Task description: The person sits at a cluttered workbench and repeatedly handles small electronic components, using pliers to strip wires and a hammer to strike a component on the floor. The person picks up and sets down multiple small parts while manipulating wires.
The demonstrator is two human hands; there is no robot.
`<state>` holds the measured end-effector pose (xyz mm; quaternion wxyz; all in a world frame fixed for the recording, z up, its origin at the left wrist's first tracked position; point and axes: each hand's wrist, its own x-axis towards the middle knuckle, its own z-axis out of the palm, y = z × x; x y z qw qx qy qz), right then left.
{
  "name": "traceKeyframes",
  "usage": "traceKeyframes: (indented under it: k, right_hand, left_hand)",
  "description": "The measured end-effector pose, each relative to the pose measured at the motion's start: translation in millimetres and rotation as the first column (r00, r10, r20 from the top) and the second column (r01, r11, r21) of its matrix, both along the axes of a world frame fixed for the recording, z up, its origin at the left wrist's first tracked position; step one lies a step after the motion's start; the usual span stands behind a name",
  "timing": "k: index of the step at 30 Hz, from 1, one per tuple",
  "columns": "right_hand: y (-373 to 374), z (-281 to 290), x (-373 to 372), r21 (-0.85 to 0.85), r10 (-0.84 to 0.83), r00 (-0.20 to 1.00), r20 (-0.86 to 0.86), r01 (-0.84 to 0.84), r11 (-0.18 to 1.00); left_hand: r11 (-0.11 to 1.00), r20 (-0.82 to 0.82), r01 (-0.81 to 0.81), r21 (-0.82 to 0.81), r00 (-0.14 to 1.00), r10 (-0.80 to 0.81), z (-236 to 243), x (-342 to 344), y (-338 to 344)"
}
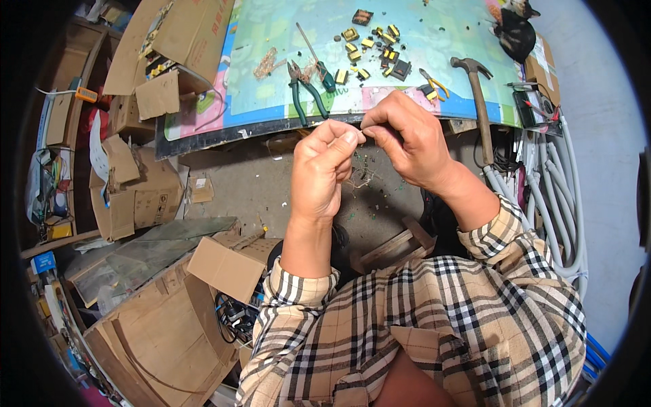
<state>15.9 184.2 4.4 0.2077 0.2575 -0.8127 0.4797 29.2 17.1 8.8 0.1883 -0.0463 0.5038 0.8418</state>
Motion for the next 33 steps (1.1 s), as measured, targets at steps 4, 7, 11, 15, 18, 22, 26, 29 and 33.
traceKeyframes:
  k: [4,7,11,15,18,22,26,29,33]
  right_hand:
    - [-3,-5,-3,0.020,-0.061,0.986,-0.155,0.065,0.998]
    - [-3,2,0,-0.298,0.117,0.910,0.397,0.007,0.955]
    - [13,-3,-10,-0.429,0.383,0.685,0.619,-0.114,0.896]
    - [11,-2,-7,-0.407,0.397,0.625,0.672,-0.135,0.903]
    - [8,-6,-4,-0.392,0.351,0.735,0.581,-0.125,0.912]
    - [3,-5,-1,-0.328,0.274,0.805,0.525,-0.106,0.939]
    - [5,-1,-1,-0.135,0.172,0.912,0.372,-0.130,0.982]
    - [7,-1,-3,-0.061,0.145,0.962,0.232,-0.135,0.989]
    - [6,1,-1,-0.044,0.152,0.956,0.251,-0.146,0.988]
  left_hand:
    - [0.998,-0.039,-0.006,0.065,0.999,0.008,-3,0,1]
    - [0.921,-0.350,-0.218,-0.322,0.932,0.098,0,4,10]
    - [0.692,-0.656,-0.447,-0.567,0.753,-0.051,-3,7,13]
    - [0.646,-0.695,-0.477,-0.596,0.709,-0.117,-2,8,18]
    - [0.681,-0.672,-0.452,-0.575,0.736,-0.079,-3,7,19]
    - [0.765,-0.558,-0.358,-0.536,0.830,-0.003,-8,5,13]
    - [0.775,-0.527,-0.331,-0.537,0.850,-0.002,-9,4,12]
    - [0.929,-0.323,-0.152,-0.337,0.946,0.037,-6,3,10]
    - [0.983,-0.099,-0.036,-0.182,0.995,0.018,-1,2,4]
